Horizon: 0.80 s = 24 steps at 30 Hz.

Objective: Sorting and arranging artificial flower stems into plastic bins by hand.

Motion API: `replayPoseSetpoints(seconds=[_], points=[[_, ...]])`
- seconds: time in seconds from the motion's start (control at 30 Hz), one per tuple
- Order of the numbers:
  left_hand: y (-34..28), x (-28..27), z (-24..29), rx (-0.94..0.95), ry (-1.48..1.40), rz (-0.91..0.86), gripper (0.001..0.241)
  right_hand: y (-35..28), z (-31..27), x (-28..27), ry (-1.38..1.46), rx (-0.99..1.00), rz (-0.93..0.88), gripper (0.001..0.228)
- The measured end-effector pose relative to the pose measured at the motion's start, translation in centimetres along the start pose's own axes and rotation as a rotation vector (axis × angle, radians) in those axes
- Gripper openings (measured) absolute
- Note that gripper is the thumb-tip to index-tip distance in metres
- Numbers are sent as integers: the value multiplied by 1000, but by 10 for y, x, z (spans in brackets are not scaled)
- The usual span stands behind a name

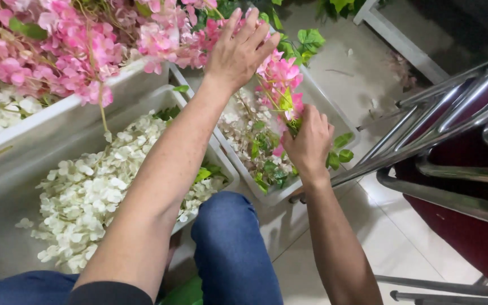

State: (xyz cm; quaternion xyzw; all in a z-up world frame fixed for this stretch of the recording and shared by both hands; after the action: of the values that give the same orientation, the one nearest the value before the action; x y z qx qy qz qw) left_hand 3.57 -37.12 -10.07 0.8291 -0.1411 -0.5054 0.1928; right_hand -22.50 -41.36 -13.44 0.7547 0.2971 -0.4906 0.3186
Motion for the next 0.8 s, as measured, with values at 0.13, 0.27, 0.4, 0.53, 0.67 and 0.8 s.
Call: replayPoseSetpoints(seconds=[0.13,0.27,0.4,0.53,0.67,0.8], points=[[12,36,19,2,-115,-79,72,2,16,27,32,13,53,40],[10,62,38,-20,-218,-144,70,3,32,62,40,94,5,37],[-6,97,48,-61,-386,-352,84,5,39,95,45,182,-113,45],[-24,113,57,-143,-447,-586,95,6,38,133,32,207,-151,47],[-46,144,67,-180,-444,-705,92,3,36,165,31,278,-288,50],[-68,153,74,-171,-494,-902,106,-2,25,183,27,345,-477,62]])
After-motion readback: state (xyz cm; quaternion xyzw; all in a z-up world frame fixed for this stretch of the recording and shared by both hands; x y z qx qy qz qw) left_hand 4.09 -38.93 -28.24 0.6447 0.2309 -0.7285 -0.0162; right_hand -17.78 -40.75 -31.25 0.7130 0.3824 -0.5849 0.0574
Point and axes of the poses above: each hand's wrist, its own y-axis towards the middle knuckle, its own x-axis out of the palm, z = x × y, the point moved 1 cm from there along y, towards the middle knuckle, and after that the axes turned 12 degrees about -z, right-handed, at the moved point
